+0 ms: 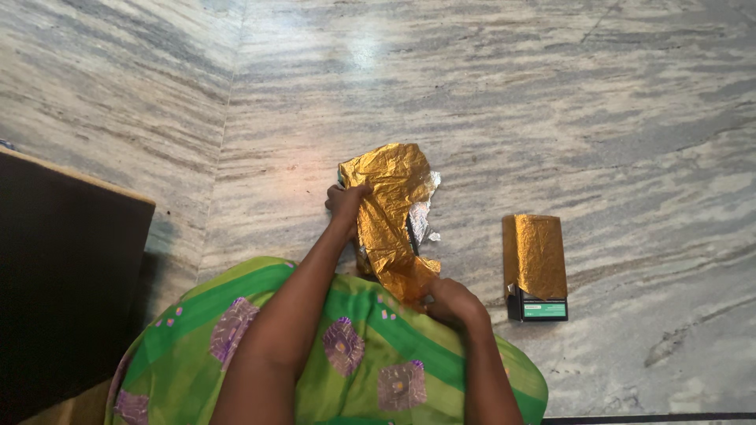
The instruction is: The person sits on the floor and wraps a small rectangular box with gold foil. They smooth the foil over the box, fold the edges, and adjust the covering to fit the box shape. A second wrapped box is visible nearby.
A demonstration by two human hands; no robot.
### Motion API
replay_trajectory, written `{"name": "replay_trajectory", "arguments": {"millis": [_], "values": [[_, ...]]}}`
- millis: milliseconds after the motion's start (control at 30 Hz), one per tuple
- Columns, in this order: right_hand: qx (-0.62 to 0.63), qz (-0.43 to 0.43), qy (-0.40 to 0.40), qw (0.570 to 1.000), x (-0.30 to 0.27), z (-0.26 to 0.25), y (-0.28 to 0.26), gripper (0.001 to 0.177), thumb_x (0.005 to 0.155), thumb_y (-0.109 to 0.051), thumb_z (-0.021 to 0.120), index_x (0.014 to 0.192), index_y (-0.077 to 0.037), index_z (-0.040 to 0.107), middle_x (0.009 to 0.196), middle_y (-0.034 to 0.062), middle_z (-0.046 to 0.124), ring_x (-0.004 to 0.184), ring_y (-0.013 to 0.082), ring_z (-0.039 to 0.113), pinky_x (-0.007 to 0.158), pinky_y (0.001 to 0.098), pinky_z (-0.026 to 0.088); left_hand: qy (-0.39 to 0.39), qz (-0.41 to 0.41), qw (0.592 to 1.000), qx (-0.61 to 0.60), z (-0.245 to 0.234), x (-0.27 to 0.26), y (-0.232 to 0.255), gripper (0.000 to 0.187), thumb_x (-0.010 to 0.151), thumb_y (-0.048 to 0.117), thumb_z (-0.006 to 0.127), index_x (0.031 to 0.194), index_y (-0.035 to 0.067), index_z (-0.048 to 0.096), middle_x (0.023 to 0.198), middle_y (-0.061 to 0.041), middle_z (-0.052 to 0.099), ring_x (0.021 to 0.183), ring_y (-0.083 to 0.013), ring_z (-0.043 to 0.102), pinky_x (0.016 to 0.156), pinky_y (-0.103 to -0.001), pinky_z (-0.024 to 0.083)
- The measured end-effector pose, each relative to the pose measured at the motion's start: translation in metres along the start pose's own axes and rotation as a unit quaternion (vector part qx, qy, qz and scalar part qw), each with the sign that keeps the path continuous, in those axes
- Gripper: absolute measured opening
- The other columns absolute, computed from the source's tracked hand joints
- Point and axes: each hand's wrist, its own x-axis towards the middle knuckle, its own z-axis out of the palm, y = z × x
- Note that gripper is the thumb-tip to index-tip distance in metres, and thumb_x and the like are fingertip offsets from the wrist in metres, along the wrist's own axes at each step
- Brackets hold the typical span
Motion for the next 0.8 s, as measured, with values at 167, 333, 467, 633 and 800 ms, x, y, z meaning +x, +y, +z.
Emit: {"name": "replay_trajectory", "arguments": {"millis": [167, 333, 467, 633, 800], "values": [[0.083, -0.024, 0.049, 0.995, 0.006, 0.0, 0.009, 0.03, 0.082, -0.027, 0.073, 0.109, -0.016, 0.078, 0.099, 0.0129, 0.077, 0.091, 0.0311, 0.076, 0.084, 0.0407, 0.058, 0.005, 0.029, 0.992, 0.122, 0.005, -0.003, -0.004, 0.111, 0.065, 0.007, 0.087, 0.153, 0.003, 0.019, 0.148, -0.027, 0.03, 0.125, -0.0381, 0.049, 0.097, -0.041, 0.056], [0.182, -0.016, 0.28, 0.943, 0.015, 0.004, 0.019, 0.028, 0.089, -0.03, 0.073, 0.105, -0.008, 0.077, 0.081, 0.0132, 0.075, 0.069, 0.0246, 0.071, 0.066, 0.0385, 0.055, 0.002, 0.035, 0.989, 0.143, 0.006, -0.007, -0.002, 0.112, 0.066, 0.002, 0.09, 0.153, 0.007, 0.019, 0.148, -0.026, 0.03, 0.126, -0.038, 0.051, 0.099, -0.038, 0.056], [0.328, 0.041, 0.087, 0.94, 0.02, 0.004, 0.036, 0.032, 0.094, -0.031, 0.074, 0.09, 0.0, 0.077, 0.072, 0.0132, 0.074, 0.061, 0.0149, 0.067, 0.055, 0.0359, 0.049, -0.02, 0.02, 0.994, 0.106, 0.004, -0.007, 0.001, 0.11, 0.068, -0.008, 0.085, 0.154, 0.011, 0.019, 0.149, -0.024, 0.029, 0.125, -0.0378, 0.051, 0.092, -0.039, 0.061], [0.092, 0.019, 0.087, 0.992, 0.023, 0.005, 0.046, 0.026, 0.087, -0.032, 0.08, 0.092, -0.006, 0.08, 0.076, 0.0112, 0.073, 0.063, 0.0165, 0.063, 0.057, 0.0339, 0.05, -0.029, 0.019, 0.997, 0.064, 0.005, -0.001, -0.004, 0.104, 0.067, -0.017, 0.076, 0.153, 0.011, 0.023, 0.148, -0.022, 0.031, 0.123, -0.0362, 0.055, 0.085, -0.039, 0.065], [0.151, 0.026, 0.271, 0.95, 0.018, 0.0, 0.022, 0.024, 0.088, -0.029, 0.077, 0.103, -0.01, 0.078, 0.076, 0.0132, 0.071, 0.066, 0.0234, 0.067, 0.062, 0.0365, 0.052, -0.02, 0.056, 0.992, 0.113, 0.007, 0.001, -0.011, 0.108, 0.067, -0.008, 0.086, 0.153, 0.011, 0.022, 0.146, -0.023, 0.031, 0.123, -0.0371, 0.052, 0.089, -0.038, 0.063]]}}
